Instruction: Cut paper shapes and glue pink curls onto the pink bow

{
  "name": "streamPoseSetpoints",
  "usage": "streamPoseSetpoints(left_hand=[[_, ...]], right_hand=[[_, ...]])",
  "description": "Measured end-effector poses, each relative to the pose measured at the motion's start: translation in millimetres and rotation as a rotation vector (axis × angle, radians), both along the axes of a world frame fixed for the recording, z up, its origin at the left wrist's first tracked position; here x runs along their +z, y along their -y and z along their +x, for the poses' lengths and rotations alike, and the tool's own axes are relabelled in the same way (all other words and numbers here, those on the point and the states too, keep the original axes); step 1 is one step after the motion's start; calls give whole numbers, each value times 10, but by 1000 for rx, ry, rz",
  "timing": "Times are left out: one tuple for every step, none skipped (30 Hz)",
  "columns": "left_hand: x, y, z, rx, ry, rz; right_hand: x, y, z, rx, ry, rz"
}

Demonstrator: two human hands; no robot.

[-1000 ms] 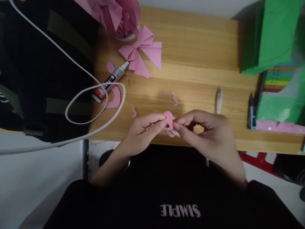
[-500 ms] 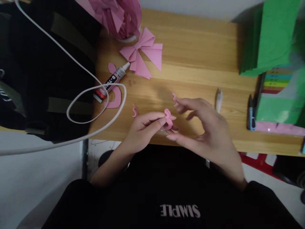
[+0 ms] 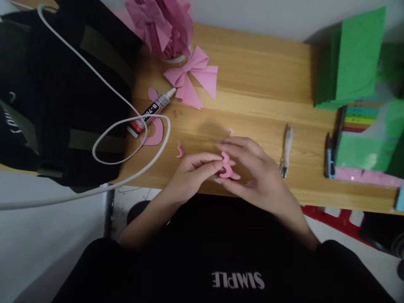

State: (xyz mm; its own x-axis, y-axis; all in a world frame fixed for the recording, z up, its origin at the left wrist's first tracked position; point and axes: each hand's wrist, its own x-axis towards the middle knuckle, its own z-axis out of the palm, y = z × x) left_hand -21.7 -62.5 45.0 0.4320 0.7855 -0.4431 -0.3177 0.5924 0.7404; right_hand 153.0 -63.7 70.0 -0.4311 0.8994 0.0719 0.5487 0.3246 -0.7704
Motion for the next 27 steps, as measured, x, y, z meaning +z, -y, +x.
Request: streamPoseSetpoints(left_hand=[[-2,1,1,2,3,-7],[-4,1,2,2,7,-6],[-7,-1,3,-5,10,5],[-13,-3,5,-18,10,18],[-22,-5,6,-28,6,30],[-35,-8,7,-33,1,36],[-54,-9,8,-25,-5,33],[-78,-10,9,-3,-8,22],[-107,-11,11,32,-5,0],[-140,-12,12,77,5,-25],[-173,-13,14,119,25,-56],[-204,-15,15,159,53,-88],[-231,-20,17,197,87,-119],[-251,-26,19,225,127,-148],[-263,-33,21,244,165,-173],[-266,-42,23,255,199,-200],[-262,-50,25,260,226,-230],[-254,-58,26,264,246,-259],[-243,-64,26,268,259,-285],[-233,-68,25,276,266,-303],[-226,-71,22,284,270,-314],[-223,-71,18,292,272,-318],[-224,-69,14,297,273,-318],[-229,-67,10,301,273,-316],[-237,-63,7,305,274,-316],[-246,-60,5,308,275,-318],[-253,-57,5,310,276,-320]], right_hand=[[0,-1,-3,-3,-2,-7],[-1,-2,-6,-8,-7,-8],[-4,-3,-7,-13,-14,-9],[-11,-5,-5,-12,-21,-16],[-24,-10,3,-8,-27,-32],[-44,-17,16,-4,-37,-60],[-72,-27,34,-12,-54,-100],[-110,-43,54,-46,-79,-147],[-154,-64,74,-112,-107,-190],[-203,-90,89,-212,-125,-228],[-251,-121,97,-328,-116,-250],[-294,-155,95,-424,-62,-264],[-327,-193,83,-491,21,-272],[-350,-232,60,-527,118,-275],[-360,-271,28,-542,221,-277],[-358,-308,-7,-547,317,-281],[-347,-343,-42,-546,401,-288],[-330,-372,-74,-543,471,-298],[-309,-395,-97,-538,527,-309],[-287,-412,-111,-527,565,-322],[-266,-421,-116,-513,585,-334],[-249,-423,-111,-501,592,-343],[-235,-420,-101,-495,595,-348],[-225,-414,-86,-493,598,-352],[-220,-407,-71,-493,604,-355],[-218,-401,-58,-494,609,-360],[-219,-397,-47,-495,612,-365]])
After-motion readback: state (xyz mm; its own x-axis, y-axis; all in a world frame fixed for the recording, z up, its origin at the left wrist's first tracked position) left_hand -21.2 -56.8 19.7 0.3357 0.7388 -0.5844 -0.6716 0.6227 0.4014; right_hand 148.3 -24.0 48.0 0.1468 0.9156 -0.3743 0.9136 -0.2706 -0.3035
